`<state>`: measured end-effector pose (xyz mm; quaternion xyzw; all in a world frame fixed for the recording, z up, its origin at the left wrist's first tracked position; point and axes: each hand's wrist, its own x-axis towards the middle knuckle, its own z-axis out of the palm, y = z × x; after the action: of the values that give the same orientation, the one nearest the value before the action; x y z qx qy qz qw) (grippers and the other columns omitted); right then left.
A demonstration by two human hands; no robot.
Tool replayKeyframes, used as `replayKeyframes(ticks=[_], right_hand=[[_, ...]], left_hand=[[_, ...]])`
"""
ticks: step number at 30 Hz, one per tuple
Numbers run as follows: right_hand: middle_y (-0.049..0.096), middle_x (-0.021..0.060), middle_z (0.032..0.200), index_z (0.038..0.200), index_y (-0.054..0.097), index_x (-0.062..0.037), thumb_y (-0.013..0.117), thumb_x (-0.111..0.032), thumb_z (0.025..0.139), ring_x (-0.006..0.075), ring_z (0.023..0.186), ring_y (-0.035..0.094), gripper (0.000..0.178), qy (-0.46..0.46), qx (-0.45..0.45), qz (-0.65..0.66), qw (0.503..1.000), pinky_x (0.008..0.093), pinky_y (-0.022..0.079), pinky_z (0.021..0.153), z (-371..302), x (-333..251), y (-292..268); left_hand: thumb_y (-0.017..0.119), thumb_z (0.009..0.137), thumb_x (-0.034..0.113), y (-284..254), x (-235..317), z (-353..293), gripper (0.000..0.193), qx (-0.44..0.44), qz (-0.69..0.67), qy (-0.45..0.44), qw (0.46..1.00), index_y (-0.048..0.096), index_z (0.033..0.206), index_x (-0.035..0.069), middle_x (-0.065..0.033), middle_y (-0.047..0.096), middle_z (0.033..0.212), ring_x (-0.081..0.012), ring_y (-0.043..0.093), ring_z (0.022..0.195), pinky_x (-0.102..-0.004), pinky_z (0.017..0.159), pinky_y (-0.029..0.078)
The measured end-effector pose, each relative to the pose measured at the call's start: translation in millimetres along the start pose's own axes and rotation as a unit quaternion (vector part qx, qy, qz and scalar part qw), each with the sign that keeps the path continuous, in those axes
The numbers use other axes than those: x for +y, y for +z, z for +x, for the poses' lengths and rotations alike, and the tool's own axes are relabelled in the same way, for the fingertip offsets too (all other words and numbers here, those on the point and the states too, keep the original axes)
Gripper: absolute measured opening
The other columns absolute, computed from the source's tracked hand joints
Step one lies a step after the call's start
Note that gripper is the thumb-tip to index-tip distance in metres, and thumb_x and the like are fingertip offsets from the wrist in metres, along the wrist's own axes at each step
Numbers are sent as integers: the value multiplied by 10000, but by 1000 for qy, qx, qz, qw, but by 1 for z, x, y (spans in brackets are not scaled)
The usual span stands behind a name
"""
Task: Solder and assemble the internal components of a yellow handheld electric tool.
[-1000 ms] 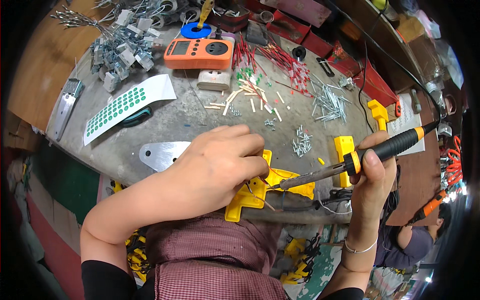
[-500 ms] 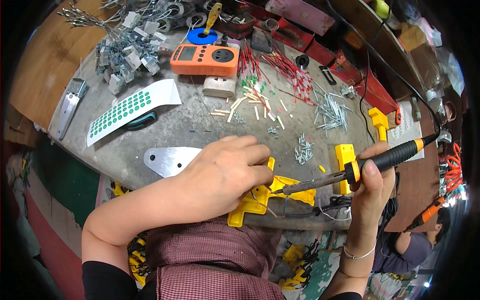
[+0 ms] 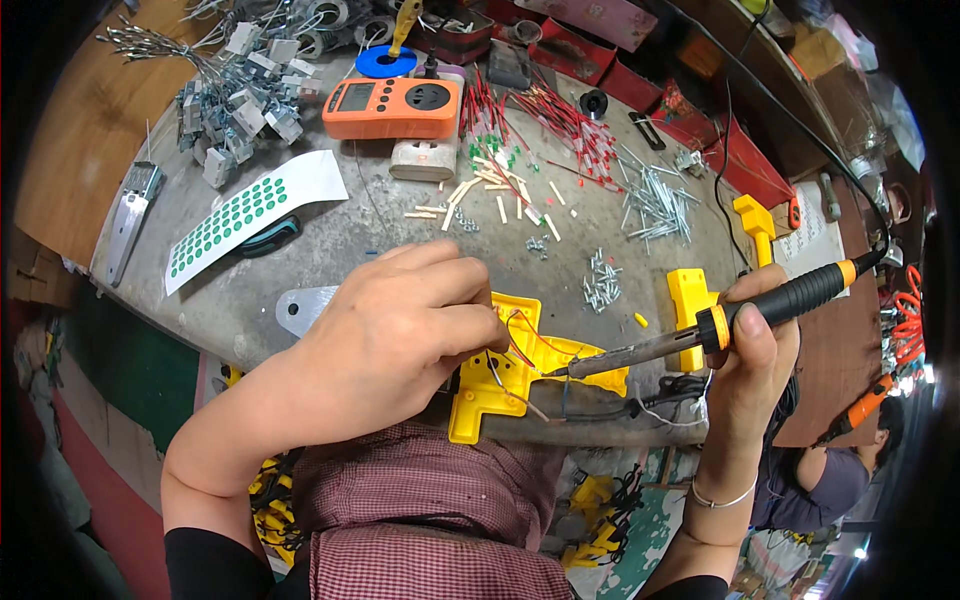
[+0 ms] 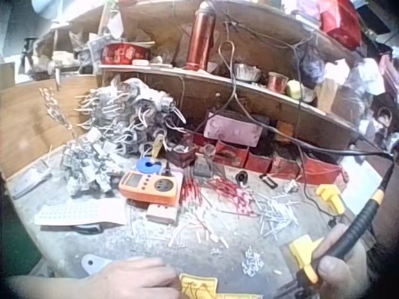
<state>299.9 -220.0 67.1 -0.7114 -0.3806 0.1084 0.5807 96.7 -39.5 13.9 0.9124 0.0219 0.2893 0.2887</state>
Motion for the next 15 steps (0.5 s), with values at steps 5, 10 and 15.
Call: replayKeyframes(ticks=[5,10,15], right_hand=[[517,14,686,948,533,-25,650,-360,795,59,519,441,386,-7,13,34,999,196,321,452,1,-3,-8],[503,22,690,918,507,-23,626,-367,829,37,494,384,375,27,-2,54,998,182,287,464,-11,-3,6],[522,26,715,953,518,-32,647,-392,830,46,498,407,401,35,-42,63,996,180,317,454,-13,2,13]], left_hand=[[730,612,-14,-5,1,-5,206,-8,-26,-8,1000,689,804,48,-58,545,758,-258,541,729,-358,637,443],[741,601,1,-1,-3,-10,243,-30,-57,14,998,692,830,68,-37,551,783,-245,540,768,-364,687,431],[749,595,2,4,-4,-11,288,-31,-52,18,998,702,867,84,-33,564,807,-246,542,791,-370,705,433]])
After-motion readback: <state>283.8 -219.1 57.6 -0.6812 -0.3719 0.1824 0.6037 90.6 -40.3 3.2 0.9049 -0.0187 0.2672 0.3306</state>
